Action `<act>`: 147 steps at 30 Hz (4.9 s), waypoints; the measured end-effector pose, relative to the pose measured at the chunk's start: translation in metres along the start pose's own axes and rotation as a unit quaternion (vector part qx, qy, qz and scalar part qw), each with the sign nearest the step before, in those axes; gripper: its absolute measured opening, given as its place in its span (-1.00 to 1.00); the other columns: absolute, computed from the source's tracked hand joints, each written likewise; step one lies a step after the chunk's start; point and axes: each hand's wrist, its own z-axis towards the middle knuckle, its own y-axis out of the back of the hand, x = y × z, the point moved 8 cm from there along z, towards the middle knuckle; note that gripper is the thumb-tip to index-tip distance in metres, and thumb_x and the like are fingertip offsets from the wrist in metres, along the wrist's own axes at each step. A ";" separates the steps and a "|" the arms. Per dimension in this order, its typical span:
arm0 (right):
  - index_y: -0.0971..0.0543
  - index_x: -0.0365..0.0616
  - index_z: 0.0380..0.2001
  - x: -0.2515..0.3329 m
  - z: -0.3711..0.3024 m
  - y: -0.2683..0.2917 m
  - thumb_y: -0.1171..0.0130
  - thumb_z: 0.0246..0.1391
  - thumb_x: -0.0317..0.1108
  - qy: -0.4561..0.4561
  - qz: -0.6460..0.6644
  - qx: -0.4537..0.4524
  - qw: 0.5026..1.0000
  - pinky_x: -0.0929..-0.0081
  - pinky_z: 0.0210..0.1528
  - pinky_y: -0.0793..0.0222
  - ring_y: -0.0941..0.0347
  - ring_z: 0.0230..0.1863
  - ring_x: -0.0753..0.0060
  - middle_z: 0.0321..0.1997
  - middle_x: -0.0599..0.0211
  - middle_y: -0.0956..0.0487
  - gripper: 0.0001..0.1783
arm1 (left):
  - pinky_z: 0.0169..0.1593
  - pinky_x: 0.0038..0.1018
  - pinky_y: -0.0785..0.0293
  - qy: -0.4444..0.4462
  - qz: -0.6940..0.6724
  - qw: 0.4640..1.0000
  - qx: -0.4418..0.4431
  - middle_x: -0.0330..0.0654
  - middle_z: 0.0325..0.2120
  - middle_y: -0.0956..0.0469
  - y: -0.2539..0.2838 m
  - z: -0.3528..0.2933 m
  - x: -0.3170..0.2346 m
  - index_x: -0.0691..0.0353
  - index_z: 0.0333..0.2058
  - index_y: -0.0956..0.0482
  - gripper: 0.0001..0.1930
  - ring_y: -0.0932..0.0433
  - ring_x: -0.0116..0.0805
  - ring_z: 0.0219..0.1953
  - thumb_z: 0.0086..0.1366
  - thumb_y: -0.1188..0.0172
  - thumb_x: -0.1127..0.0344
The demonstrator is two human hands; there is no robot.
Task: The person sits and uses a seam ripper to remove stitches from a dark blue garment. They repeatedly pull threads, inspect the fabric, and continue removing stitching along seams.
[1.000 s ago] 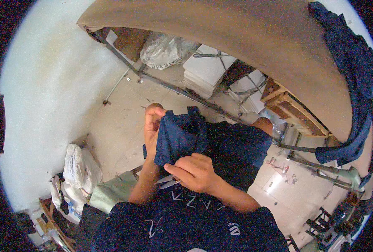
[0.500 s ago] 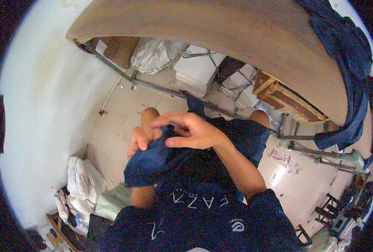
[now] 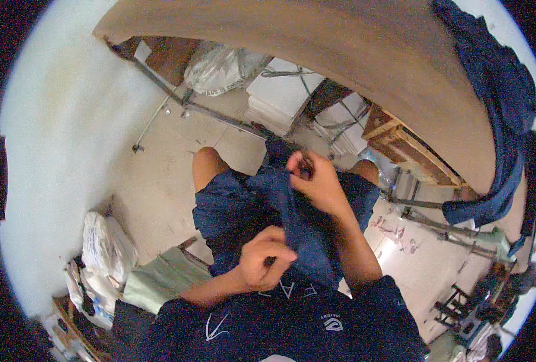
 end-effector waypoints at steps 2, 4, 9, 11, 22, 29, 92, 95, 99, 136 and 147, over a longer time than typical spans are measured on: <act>-0.54 -0.20 -0.30 -0.005 -0.032 0.005 -0.31 -0.01 -0.40 -0.173 0.157 -0.013 0.972 0.66 -0.32 -0.30 -0.37 -0.38 0.69 -0.41 0.55 -0.51 -0.80 | -0.33 -0.38 -0.46 -0.003 0.012 1.000 0.008 0.00 -0.38 -0.47 -0.013 0.004 0.008 0.27 -0.23 -0.55 -0.81 -0.50 -0.12 -0.40 0.18 -0.24 0.59; -0.55 -0.18 -0.34 -0.009 -0.053 0.007 -0.36 0.03 -0.33 -0.219 0.227 0.020 0.949 0.69 -0.38 -0.25 -0.32 -0.43 0.76 -0.46 0.62 -0.49 -0.78 | -0.29 -0.33 -0.51 0.007 0.022 0.999 0.035 0.01 -0.37 -0.51 -0.028 0.003 0.017 0.30 -0.22 -0.54 -0.84 -0.55 -0.08 -0.35 0.21 -0.22 0.56; -0.59 -0.15 -0.42 -0.012 -0.066 0.021 -0.45 -0.03 -0.32 -0.109 -0.007 0.182 0.977 0.68 -0.47 -0.18 -0.27 -0.47 0.83 -0.51 0.70 -0.46 -0.78 | -0.16 -0.32 -0.57 0.161 -0.039 0.977 0.134 -0.12 -0.22 -0.63 -0.064 -0.008 0.042 0.24 -0.23 -0.59 -0.90 -0.66 -0.20 -0.21 0.27 -0.20 0.44; -0.60 -0.15 -0.46 0.001 -0.069 0.033 -0.48 -0.10 -0.35 -0.117 0.062 0.109 0.985 0.67 -0.47 -0.18 -0.27 -0.48 0.80 -0.54 0.69 -0.46 -0.78 | -0.14 -0.33 -0.57 0.263 -0.110 0.945 0.161 -0.13 -0.20 -0.64 -0.063 -0.002 0.046 0.24 -0.23 -0.59 -0.90 -0.66 -0.23 -0.19 0.27 -0.21 0.43; -0.54 -0.26 -0.61 0.059 -0.093 0.081 -0.51 -0.26 -0.25 0.138 0.097 0.084 0.982 0.51 -0.54 -0.23 -0.48 -0.60 0.39 -0.59 0.23 -0.58 -0.64 | 0.15 -0.20 -0.12 0.070 0.132 0.954 0.260 -0.28 -0.23 -0.59 -0.009 0.040 0.137 0.04 -0.16 -0.58 -0.71 -0.50 -0.27 -0.06 0.09 -0.33 0.38; -0.50 -0.16 -0.65 0.047 -0.127 0.141 -0.59 -0.35 -0.20 0.280 0.175 0.024 0.944 0.41 -0.57 -0.31 -0.46 -0.65 0.31 -0.64 0.26 -0.53 -0.58 | -0.28 -0.43 -0.18 0.069 0.165 0.979 0.099 -0.32 -0.58 -0.39 0.084 0.057 0.142 0.08 -0.38 -0.65 -0.72 -0.36 -0.37 -0.50 -0.14 -0.37 0.51; -0.25 -0.09 -0.46 0.072 -0.169 0.141 -0.16 -0.06 -0.73 0.351 0.056 -0.514 0.780 0.57 -0.50 -0.31 -0.23 -0.58 0.57 -0.54 0.47 -0.19 -0.66 | -0.15 -0.44 -0.46 0.150 0.200 0.968 -0.022 -0.13 -0.30 -0.47 0.107 0.022 0.156 0.18 -0.10 -0.57 -0.61 -0.50 -0.31 -0.25 0.05 -0.16 0.59; -0.27 -0.10 -0.48 0.077 -0.159 0.132 -0.20 -0.08 -0.74 0.391 0.106 -0.459 0.791 0.60 -0.50 -0.26 -0.23 -0.58 0.58 -0.53 0.46 -0.24 -0.65 | -0.01 -0.37 -0.45 0.186 0.152 0.966 0.091 -0.11 -0.16 -0.49 0.051 0.019 0.160 0.13 -0.01 -0.54 -0.55 -0.51 -0.20 -0.10 0.06 -0.22 0.56; -0.31 -0.11 -0.48 0.077 -0.157 0.126 -0.26 -0.11 -0.74 0.374 0.114 -0.418 0.820 0.61 -0.48 -0.25 -0.24 -0.57 0.59 -0.52 0.43 -0.28 -0.64 | 0.08 -0.29 -0.41 0.098 0.158 0.977 0.108 -0.10 -0.08 -0.49 0.007 0.034 0.140 0.09 0.02 -0.52 -0.50 -0.46 -0.08 0.02 0.05 -0.29 0.50; -0.60 -0.25 -0.37 0.083 -0.072 0.038 -0.43 -0.13 -0.41 0.157 -0.114 -0.132 0.972 0.55 -0.48 -0.24 -0.37 -0.54 0.52 -0.52 0.36 -0.48 -0.75 | -0.46 -0.48 -0.35 0.000 0.101 0.987 0.126 -0.19 -0.58 -0.51 0.026 0.091 0.044 0.25 -0.39 -0.65 -0.79 -0.44 -0.35 -0.55 -0.07 -0.44 0.48; -0.57 -0.33 -0.41 0.019 -0.156 0.133 -0.39 -0.02 -0.28 0.196 0.135 -0.278 0.930 0.31 -0.11 -0.44 -0.52 -0.25 0.27 -0.30 0.11 -0.61 -0.70 | -0.43 -0.47 -0.36 0.074 0.288 0.951 -0.088 -0.19 -0.59 -0.40 0.085 0.050 0.127 0.21 -0.31 -0.65 -0.60 -0.40 -0.33 -0.55 -0.21 -0.12 0.66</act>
